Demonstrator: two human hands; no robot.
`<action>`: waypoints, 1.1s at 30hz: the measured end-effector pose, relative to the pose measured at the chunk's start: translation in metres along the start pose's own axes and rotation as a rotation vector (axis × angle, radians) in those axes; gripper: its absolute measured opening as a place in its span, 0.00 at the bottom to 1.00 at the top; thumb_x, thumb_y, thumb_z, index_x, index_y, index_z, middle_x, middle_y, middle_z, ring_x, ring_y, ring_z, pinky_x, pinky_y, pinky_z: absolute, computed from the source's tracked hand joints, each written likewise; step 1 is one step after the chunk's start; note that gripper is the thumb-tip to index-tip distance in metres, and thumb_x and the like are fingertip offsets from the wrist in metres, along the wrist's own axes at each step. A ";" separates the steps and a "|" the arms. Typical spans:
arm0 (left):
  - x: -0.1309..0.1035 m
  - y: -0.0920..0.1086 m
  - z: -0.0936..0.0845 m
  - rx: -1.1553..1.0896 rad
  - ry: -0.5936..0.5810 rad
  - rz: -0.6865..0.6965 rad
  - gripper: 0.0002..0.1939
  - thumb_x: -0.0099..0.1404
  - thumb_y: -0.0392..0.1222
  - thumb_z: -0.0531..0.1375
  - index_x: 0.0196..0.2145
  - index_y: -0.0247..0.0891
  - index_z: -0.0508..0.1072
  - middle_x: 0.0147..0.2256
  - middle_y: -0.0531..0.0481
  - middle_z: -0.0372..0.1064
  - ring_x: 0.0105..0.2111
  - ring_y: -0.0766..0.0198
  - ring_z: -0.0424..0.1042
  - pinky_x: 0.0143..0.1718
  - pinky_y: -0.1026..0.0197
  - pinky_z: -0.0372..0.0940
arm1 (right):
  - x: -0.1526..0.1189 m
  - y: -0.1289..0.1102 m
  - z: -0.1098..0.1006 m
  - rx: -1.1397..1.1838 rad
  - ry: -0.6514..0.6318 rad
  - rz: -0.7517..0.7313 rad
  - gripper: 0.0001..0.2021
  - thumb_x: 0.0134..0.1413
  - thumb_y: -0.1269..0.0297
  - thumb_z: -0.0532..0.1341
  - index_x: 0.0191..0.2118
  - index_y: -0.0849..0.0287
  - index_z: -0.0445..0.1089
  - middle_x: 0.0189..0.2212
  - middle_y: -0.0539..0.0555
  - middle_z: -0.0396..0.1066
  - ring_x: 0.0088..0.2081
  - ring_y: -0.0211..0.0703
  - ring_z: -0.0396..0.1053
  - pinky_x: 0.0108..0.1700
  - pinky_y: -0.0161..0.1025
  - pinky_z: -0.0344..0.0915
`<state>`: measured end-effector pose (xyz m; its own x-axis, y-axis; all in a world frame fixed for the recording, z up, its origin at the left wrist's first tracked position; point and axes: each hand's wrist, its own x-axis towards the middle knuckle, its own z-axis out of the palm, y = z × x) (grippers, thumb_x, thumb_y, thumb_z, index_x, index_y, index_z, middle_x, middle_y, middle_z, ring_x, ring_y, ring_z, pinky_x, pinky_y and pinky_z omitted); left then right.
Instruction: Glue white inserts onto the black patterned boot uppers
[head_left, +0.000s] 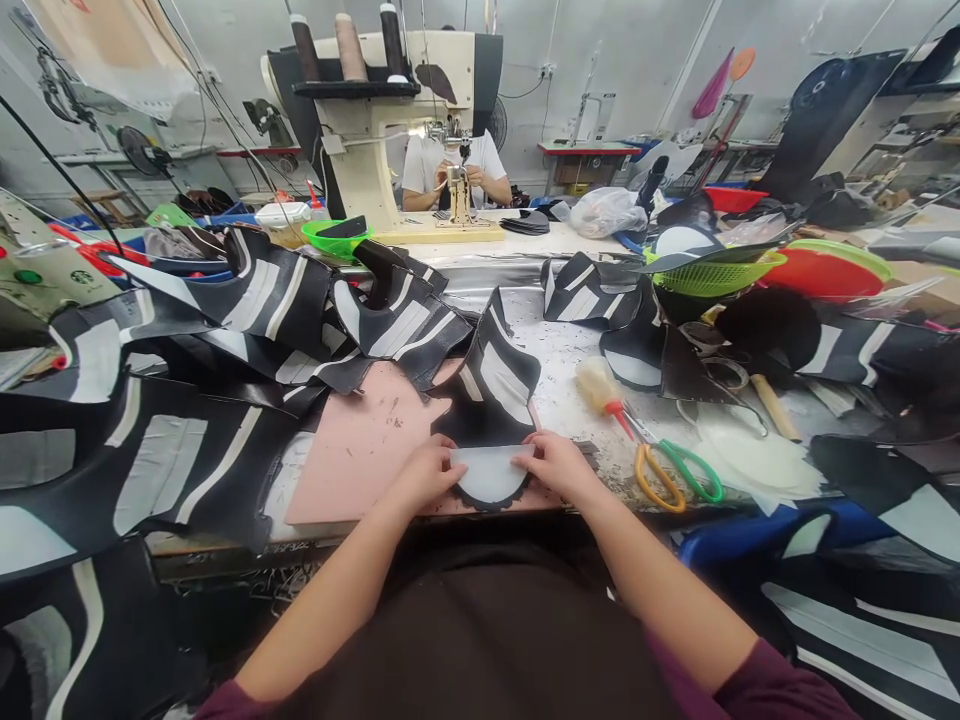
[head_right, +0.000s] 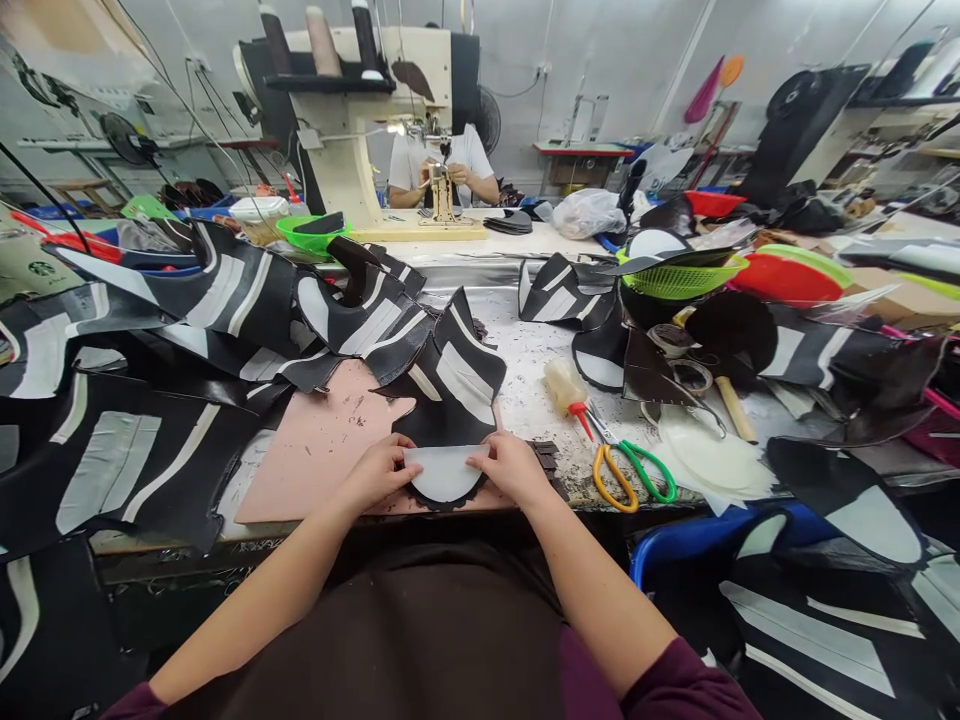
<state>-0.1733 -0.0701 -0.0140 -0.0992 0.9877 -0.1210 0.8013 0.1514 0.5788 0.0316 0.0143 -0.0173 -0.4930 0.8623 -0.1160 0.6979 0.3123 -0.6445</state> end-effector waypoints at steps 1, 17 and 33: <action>0.000 0.001 0.000 0.029 -0.005 0.008 0.09 0.56 0.35 0.58 0.19 0.35 0.69 0.37 0.49 0.67 0.32 0.65 0.68 0.35 0.64 0.64 | 0.000 0.000 0.001 -0.013 -0.003 -0.005 0.06 0.45 0.62 0.62 0.28 0.58 0.69 0.30 0.51 0.70 0.31 0.40 0.68 0.33 0.34 0.60; -0.020 0.019 0.014 0.478 -0.251 0.438 0.25 0.63 0.33 0.49 0.58 0.27 0.56 0.58 0.38 0.53 0.59 0.54 0.51 0.59 0.51 0.51 | -0.031 0.002 0.051 -0.409 0.128 -0.597 0.21 0.56 0.69 0.52 0.55 0.68 0.61 0.56 0.65 0.59 0.58 0.55 0.56 0.56 0.52 0.56; -0.071 -0.061 -0.050 0.443 0.592 0.229 0.14 0.65 0.45 0.47 0.35 0.43 0.71 0.37 0.48 0.73 0.42 0.54 0.70 0.48 0.47 0.63 | 0.084 0.088 -0.103 0.007 0.306 0.475 0.28 0.34 0.49 0.66 0.40 0.66 0.69 0.43 0.71 0.68 0.48 0.68 0.63 0.46 0.56 0.58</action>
<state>-0.2445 -0.1476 0.0001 -0.1014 0.8678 0.4865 0.9888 0.0339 0.1456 0.1050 0.1551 -0.0057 0.0484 0.9842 -0.1705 0.8024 -0.1400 -0.5802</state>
